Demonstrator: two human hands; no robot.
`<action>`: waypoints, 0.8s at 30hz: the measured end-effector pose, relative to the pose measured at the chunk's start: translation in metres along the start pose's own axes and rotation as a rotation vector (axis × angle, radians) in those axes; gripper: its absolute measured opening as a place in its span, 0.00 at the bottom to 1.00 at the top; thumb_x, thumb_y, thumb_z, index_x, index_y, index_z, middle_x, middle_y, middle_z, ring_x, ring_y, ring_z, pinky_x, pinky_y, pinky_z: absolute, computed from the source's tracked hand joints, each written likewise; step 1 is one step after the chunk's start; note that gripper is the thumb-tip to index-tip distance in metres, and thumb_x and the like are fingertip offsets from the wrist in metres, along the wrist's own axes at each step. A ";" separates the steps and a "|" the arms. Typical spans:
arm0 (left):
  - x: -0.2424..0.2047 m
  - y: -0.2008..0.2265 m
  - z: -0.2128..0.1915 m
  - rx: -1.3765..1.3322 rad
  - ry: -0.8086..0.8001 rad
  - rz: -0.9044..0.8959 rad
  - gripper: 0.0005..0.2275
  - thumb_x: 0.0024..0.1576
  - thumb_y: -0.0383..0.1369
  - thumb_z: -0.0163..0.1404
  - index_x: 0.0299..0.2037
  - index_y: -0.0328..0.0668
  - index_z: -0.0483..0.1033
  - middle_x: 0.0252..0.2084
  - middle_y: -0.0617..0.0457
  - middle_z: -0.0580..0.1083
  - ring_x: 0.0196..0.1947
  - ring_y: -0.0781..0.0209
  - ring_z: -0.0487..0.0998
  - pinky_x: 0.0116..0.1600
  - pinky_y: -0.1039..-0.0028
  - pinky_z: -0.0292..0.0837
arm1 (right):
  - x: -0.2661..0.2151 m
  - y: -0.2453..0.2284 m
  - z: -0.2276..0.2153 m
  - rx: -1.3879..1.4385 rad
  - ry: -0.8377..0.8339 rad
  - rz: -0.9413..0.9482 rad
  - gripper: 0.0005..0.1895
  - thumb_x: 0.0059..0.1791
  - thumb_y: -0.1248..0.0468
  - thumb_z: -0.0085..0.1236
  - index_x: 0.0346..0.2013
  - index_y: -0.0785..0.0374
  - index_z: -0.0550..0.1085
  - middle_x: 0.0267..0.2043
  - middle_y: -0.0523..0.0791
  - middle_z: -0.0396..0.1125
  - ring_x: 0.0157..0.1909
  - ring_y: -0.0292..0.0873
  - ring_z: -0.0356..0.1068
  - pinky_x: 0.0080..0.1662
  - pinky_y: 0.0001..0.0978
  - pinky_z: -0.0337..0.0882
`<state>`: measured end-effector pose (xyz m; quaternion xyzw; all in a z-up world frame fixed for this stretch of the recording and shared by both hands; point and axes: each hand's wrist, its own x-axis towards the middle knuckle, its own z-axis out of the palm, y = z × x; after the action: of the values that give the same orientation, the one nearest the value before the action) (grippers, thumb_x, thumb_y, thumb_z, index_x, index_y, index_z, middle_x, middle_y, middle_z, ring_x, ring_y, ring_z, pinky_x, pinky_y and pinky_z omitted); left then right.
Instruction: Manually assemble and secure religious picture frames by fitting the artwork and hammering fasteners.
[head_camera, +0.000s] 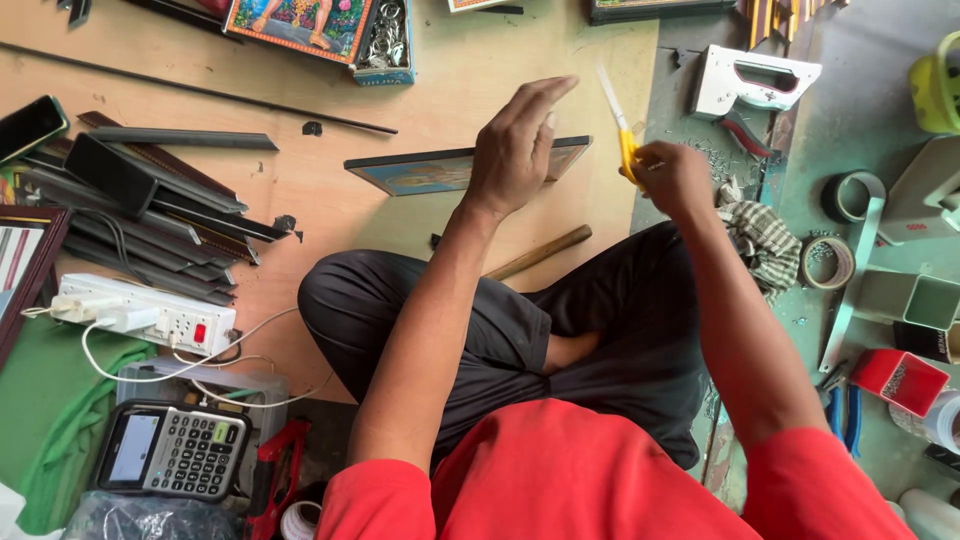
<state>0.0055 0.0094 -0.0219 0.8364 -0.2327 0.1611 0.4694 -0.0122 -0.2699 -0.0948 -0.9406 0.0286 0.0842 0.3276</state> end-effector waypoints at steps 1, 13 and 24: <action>-0.002 0.002 -0.003 -0.001 0.038 0.013 0.17 0.67 0.24 0.42 0.65 0.48 0.70 0.61 0.50 0.75 0.56 0.55 0.82 0.61 0.70 0.81 | 0.017 0.019 0.011 -0.040 0.023 -0.058 0.15 0.48 0.65 0.68 0.49 0.66 0.79 0.38 0.49 0.76 0.35 0.43 0.76 0.37 0.32 0.73; -0.003 0.006 -0.019 -0.068 0.023 -0.093 0.23 0.66 0.23 0.43 0.71 0.55 0.63 0.65 0.54 0.72 0.57 0.59 0.81 0.62 0.72 0.81 | -0.018 -0.125 -0.020 0.192 0.170 -0.539 0.06 0.55 0.69 0.66 0.48 0.63 0.82 0.41 0.48 0.75 0.41 0.42 0.76 0.43 0.33 0.74; -0.060 -0.029 -0.095 0.428 0.141 -0.002 0.06 0.59 0.32 0.61 0.45 0.52 0.84 0.41 0.61 0.80 0.43 0.61 0.79 0.59 0.61 0.64 | -0.012 -0.113 -0.017 0.155 0.199 -0.542 0.07 0.55 0.70 0.66 0.48 0.64 0.82 0.41 0.48 0.75 0.40 0.44 0.75 0.43 0.35 0.73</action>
<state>-0.0337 0.1184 -0.0237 0.9039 -0.1589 0.2644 0.2964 -0.0094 -0.1918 -0.0107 -0.8898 -0.1853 -0.1012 0.4047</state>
